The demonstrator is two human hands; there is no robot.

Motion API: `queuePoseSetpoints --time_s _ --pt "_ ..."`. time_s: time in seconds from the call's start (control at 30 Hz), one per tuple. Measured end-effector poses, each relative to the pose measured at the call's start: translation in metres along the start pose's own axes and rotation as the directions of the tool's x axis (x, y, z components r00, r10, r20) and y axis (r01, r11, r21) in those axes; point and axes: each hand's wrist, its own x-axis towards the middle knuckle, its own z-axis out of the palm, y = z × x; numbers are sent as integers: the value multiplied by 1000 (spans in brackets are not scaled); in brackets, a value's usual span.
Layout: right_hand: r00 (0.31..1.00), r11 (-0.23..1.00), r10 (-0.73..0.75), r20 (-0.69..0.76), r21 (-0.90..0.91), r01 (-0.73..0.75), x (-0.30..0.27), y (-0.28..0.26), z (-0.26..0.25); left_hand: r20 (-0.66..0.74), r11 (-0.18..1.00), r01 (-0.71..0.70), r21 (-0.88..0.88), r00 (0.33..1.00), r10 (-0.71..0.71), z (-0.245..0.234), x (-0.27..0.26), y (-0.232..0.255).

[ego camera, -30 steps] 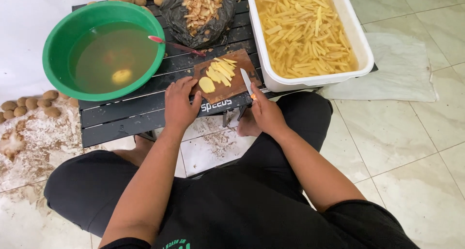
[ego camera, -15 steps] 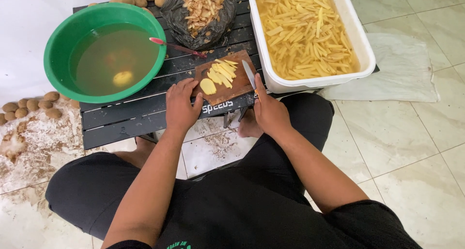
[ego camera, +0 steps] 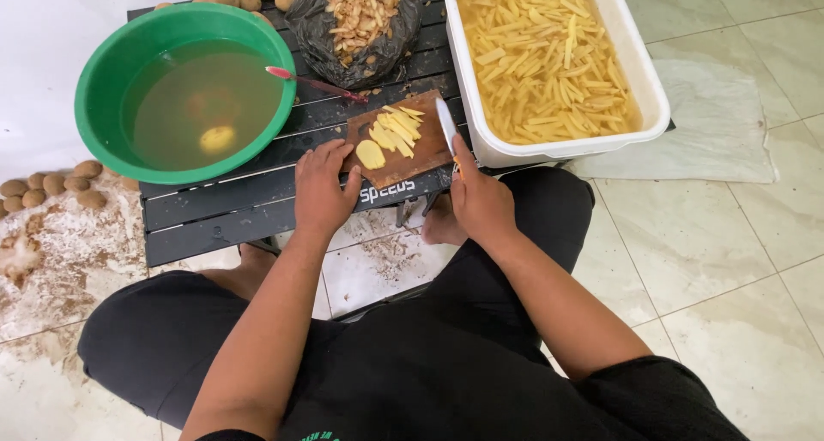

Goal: Peeling a potato in water and then slicing it into thin strips on a cutting board.

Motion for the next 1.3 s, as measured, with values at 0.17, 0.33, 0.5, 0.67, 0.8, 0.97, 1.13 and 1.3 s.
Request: queuePoseSetpoints --time_s 0.17,0.33,0.5,0.67,0.8,0.97,1.13,1.3 --pt "991 987 6 133 -162 16 8 14 18 28 997 17 -71 999 -15 -3 -2 -6" --pt "989 993 8 150 -117 10 6 7 8 170 1000 -21 12 985 18 -27 2 -14" --pt "980 998 22 197 58 -34 2 21 10 350 977 -61 205 937 -15 -49 -8 -12" --pt "996 988 -44 76 152 32 -19 -10 -29 366 990 63 123 925 -105 -97 -26 20" --pt "994 970 -107 -5 219 106 -23 -5 -25 458 938 341 -66 845 -275 -118 -36 35" --pt "971 994 -107 215 51 98 -21 13 -2 490 860 495 -125 784 -380 -111 -37 25" --pt "949 977 -167 266 178 122 -17 21 -14 557 816 565 -125 720 -413 -121 -28 36" --pt "908 963 -229 350 216 160 -26 6 -64 646 761 620 -193 664 -377 -116 -22 22"
